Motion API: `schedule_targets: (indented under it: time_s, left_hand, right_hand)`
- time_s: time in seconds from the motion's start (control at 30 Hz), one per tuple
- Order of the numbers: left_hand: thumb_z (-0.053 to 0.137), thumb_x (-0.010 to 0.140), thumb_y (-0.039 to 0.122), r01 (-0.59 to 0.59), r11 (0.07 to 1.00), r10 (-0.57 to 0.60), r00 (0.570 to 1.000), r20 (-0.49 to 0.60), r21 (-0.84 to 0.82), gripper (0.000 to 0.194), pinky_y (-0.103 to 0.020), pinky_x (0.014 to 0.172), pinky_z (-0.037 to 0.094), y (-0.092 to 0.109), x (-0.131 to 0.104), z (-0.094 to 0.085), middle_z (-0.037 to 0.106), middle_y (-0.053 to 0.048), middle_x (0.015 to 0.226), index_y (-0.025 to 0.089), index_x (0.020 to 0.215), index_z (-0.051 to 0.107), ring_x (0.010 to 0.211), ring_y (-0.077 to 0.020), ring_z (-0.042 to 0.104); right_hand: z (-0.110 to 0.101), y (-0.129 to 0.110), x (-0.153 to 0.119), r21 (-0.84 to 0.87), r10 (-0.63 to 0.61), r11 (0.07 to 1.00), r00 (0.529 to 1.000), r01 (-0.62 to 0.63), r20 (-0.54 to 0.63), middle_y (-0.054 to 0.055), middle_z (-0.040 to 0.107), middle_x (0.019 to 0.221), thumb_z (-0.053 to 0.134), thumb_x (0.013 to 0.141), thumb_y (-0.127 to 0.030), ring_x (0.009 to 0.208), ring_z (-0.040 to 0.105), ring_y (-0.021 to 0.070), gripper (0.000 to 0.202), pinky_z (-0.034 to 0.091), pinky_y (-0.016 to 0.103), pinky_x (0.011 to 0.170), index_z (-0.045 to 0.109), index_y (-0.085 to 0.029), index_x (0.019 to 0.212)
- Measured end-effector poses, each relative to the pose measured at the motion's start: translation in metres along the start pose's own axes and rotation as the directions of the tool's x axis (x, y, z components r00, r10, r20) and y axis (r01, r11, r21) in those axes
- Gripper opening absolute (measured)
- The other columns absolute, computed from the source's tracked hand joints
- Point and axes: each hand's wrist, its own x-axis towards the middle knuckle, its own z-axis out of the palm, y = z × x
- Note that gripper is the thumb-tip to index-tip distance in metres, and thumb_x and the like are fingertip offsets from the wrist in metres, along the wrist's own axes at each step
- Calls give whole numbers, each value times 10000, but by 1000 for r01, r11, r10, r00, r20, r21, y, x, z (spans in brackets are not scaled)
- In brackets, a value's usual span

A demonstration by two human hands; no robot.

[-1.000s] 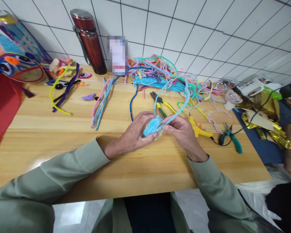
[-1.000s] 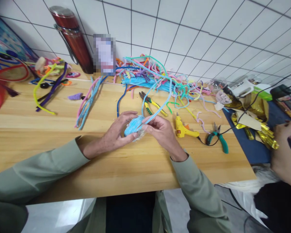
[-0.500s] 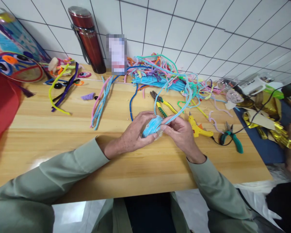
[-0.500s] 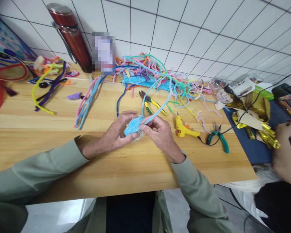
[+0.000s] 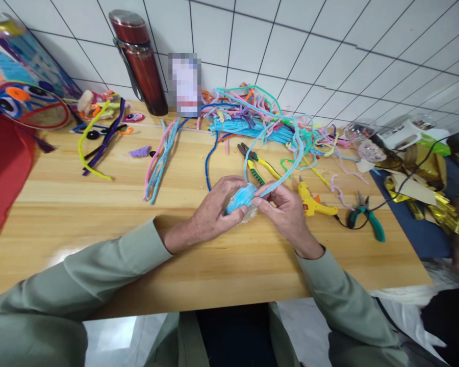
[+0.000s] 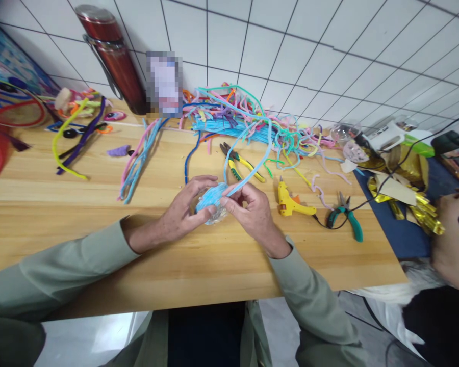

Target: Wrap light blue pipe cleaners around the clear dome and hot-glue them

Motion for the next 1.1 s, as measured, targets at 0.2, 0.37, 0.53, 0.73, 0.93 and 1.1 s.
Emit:
schedule_targets:
  time_s: [0.2,0.37,0.53,0.73,0.93,1.1]
  left_hand:
    - [665,1059,318,17,1000,-17,1000,9,-13,415,-500,1145,575,4,0,-1,660,-137,1408,261,1447,532,1338,-286,661]
    - [686,1035,314,58,998,-57,998,31,-32,419,-500,1141,581,5,2,-3,658,-143,1413,252,1423,541,1332,-291,664]
    - [689,1031,302,81,996,-79,996,38,-39,420,-499,1158,574,4,1,-3,653,-146,1418,241,1420,541,1348,-290,657]
    - [599,1116,424,116,987,-111,992,56,-115,392,-519,1204,552,6,-1,-4,629,-154,1450,240,1456,534,1379,-288,637]
    - [533,1143,485,156,976,-147,987,68,-153,386,-510,1207,555,6,-1,-7,643,-140,1454,254,1452,558,1390,-284,636]
    - [644,1094,465,132,985,-130,991,26,-112,391,-518,1177,572,2,-1,-2,661,-142,1425,249,1412,577,1341,-282,666]
  right_hand:
    - [1,0,-1,-9,17,1000,1000,-17,-2,2,696,754,857,888,-462,655,598,174,215,493,334,595,765,-270,916]
    - [2,1,-2,-22,30,999,999,-31,-12,6,699,781,859,891,-490,680,608,185,233,514,357,632,759,-282,918]
    - [3,2,-2,7,20,1000,1000,-20,-16,-3,700,783,869,901,-443,676,606,172,200,516,342,634,763,-275,921]
    - [3,4,-2,20,10,1000,1000,-9,-22,-3,708,787,874,900,-437,681,614,170,207,528,339,644,764,-264,928]
    - [3,3,-1,8,29,1000,999,-29,-24,3,704,781,862,894,-487,677,613,180,242,529,354,646,757,-270,919]
    - [3,2,-1,1,24,1000,1000,-24,-20,-1,692,770,856,898,-497,667,590,178,244,511,353,639,750,-278,919]
